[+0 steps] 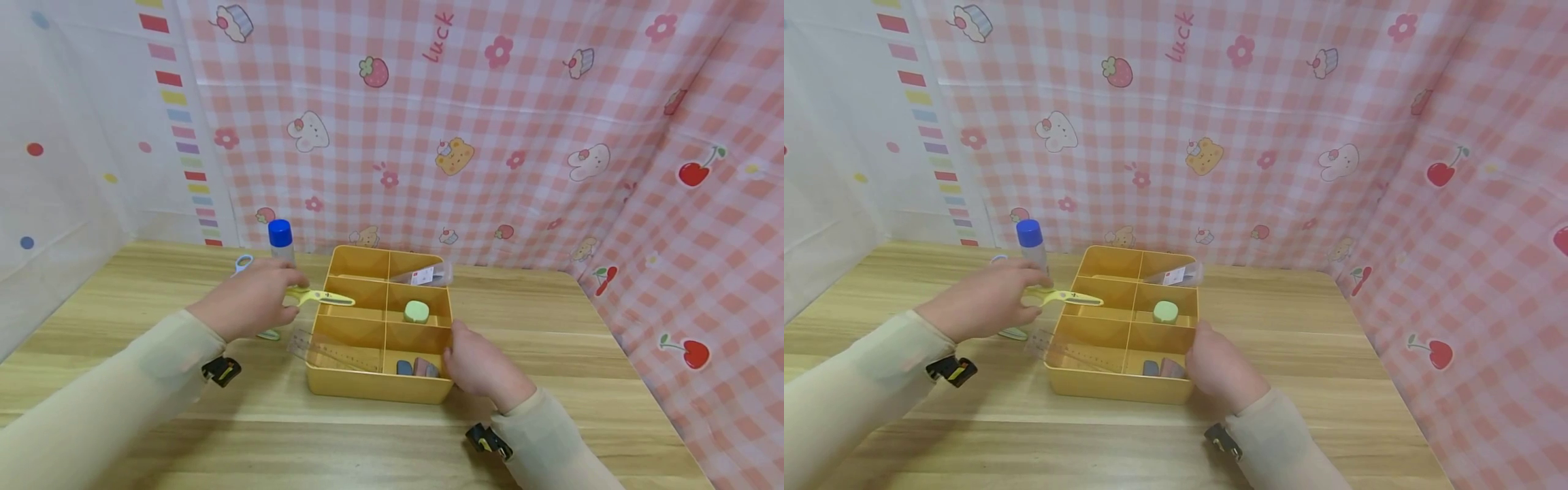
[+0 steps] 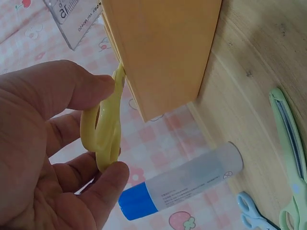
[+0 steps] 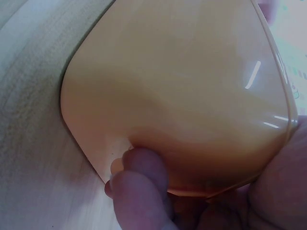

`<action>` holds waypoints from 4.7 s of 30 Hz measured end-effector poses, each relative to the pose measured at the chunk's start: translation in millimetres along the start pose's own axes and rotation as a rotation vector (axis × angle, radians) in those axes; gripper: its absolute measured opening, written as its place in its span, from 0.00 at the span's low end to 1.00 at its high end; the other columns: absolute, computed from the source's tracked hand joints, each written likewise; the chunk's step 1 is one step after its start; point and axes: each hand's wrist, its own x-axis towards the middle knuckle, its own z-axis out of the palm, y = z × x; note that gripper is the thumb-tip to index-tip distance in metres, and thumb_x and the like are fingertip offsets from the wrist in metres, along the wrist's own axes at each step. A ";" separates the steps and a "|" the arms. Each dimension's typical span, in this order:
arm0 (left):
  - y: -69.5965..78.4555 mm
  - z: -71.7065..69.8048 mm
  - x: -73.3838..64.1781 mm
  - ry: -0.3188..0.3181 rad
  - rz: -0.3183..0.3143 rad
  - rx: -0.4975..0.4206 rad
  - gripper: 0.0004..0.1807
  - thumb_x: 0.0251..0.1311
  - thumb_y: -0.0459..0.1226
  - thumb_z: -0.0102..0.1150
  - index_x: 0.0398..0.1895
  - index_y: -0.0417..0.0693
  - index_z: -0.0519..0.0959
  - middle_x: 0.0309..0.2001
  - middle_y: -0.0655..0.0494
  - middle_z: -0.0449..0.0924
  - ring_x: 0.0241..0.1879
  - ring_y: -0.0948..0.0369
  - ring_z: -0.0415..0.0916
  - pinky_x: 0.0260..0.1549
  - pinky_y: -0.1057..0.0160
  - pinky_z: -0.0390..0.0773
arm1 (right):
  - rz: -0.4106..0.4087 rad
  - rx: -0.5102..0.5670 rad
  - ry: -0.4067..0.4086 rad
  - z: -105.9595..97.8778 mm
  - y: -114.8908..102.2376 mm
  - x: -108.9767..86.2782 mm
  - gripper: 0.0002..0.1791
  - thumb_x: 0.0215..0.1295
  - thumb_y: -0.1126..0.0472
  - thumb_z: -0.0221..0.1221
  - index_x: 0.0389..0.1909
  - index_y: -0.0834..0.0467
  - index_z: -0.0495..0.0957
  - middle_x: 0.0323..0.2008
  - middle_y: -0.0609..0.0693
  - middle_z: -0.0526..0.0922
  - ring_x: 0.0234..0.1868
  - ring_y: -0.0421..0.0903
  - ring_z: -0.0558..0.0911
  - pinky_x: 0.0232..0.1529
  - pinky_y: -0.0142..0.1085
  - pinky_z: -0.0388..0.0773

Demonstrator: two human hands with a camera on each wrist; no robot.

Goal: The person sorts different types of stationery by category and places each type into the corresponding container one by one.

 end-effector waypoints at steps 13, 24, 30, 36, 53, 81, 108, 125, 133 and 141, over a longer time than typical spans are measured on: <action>2.6 7.2 10.9 0.029 0.073 -0.038 0.15 0.67 0.40 0.67 0.53 0.45 0.87 0.61 0.44 0.82 0.60 0.45 0.80 0.61 0.44 0.82 | 0.013 -0.010 -0.005 -1.0 -1.6 -2.3 0.26 0.78 0.63 0.50 0.71 0.73 0.62 0.50 0.67 0.82 0.29 0.49 0.79 0.24 0.38 0.76; 7.5 15.1 14.8 0.015 0.078 -0.011 0.16 0.71 0.45 0.66 0.55 0.48 0.87 0.61 0.47 0.83 0.62 0.45 0.79 0.62 0.43 0.81 | -0.004 -0.017 0.005 -0.7 -1.3 -2.1 0.25 0.78 0.64 0.50 0.69 0.73 0.63 0.46 0.65 0.83 0.29 0.48 0.79 0.25 0.38 0.76; 7.5 21.5 17.7 0.034 0.128 0.015 0.17 0.71 0.46 0.66 0.55 0.47 0.87 0.57 0.49 0.84 0.58 0.47 0.82 0.61 0.45 0.82 | -0.004 -0.004 0.007 -1.2 -1.2 -2.6 0.23 0.78 0.64 0.50 0.67 0.73 0.64 0.46 0.65 0.82 0.29 0.48 0.79 0.25 0.37 0.76; 10.8 24.1 19.4 0.032 0.144 0.004 0.17 0.71 0.46 0.67 0.55 0.48 0.88 0.58 0.49 0.84 0.59 0.48 0.82 0.61 0.45 0.82 | -0.010 -0.005 0.013 -1.7 -0.4 -2.0 0.24 0.78 0.64 0.50 0.68 0.73 0.64 0.47 0.66 0.82 0.30 0.48 0.79 0.25 0.37 0.76; 18.6 25.8 21.2 -0.011 0.140 -0.019 0.18 0.71 0.46 0.66 0.57 0.46 0.87 0.56 0.51 0.83 0.57 0.51 0.81 0.58 0.51 0.84 | 0.001 0.011 0.014 -2.3 -1.8 -3.6 0.26 0.78 0.64 0.50 0.71 0.72 0.62 0.50 0.66 0.82 0.29 0.48 0.79 0.25 0.38 0.76; 20.7 25.7 24.5 -0.070 0.259 0.028 0.19 0.77 0.42 0.58 0.63 0.42 0.84 0.61 0.46 0.84 0.63 0.45 0.80 0.67 0.44 0.78 | 0.007 0.031 0.009 2.2 0.9 -3.1 0.25 0.78 0.64 0.50 0.70 0.72 0.62 0.45 0.64 0.81 0.27 0.48 0.78 0.24 0.38 0.76; 19.4 23.3 23.4 -0.132 0.214 0.024 0.21 0.80 0.43 0.53 0.67 0.44 0.81 0.70 0.43 0.78 0.70 0.42 0.74 0.71 0.40 0.72 | 0.013 0.027 0.009 3.4 0.7 -1.1 0.26 0.79 0.63 0.50 0.71 0.71 0.62 0.47 0.64 0.81 0.28 0.48 0.79 0.24 0.38 0.76; 5.7 21.8 18.8 -0.092 0.140 -0.155 0.24 0.82 0.48 0.47 0.71 0.49 0.78 0.75 0.47 0.73 0.75 0.43 0.68 0.73 0.38 0.68 | 0.012 0.016 0.015 2.5 -0.3 -1.3 0.27 0.78 0.64 0.50 0.72 0.72 0.61 0.52 0.67 0.82 0.31 0.49 0.79 0.26 0.37 0.76; -5.2 19.4 15.2 0.018 0.123 -0.186 0.24 0.83 0.47 0.45 0.72 0.47 0.77 0.70 0.48 0.79 0.72 0.44 0.74 0.71 0.39 0.72 | 0.019 0.022 0.013 2.1 0.7 -1.6 0.26 0.79 0.64 0.49 0.72 0.72 0.62 0.52 0.67 0.82 0.30 0.49 0.79 0.26 0.37 0.77; -18.4 12.3 6.2 0.063 0.089 -0.153 0.24 0.83 0.44 0.43 0.73 0.46 0.75 0.69 0.45 0.79 0.70 0.42 0.75 0.69 0.37 0.73 | 0.010 -0.002 0.015 1.0 0.9 -2.6 0.26 0.78 0.64 0.50 0.71 0.72 0.62 0.51 0.67 0.82 0.32 0.49 0.80 0.26 0.38 0.77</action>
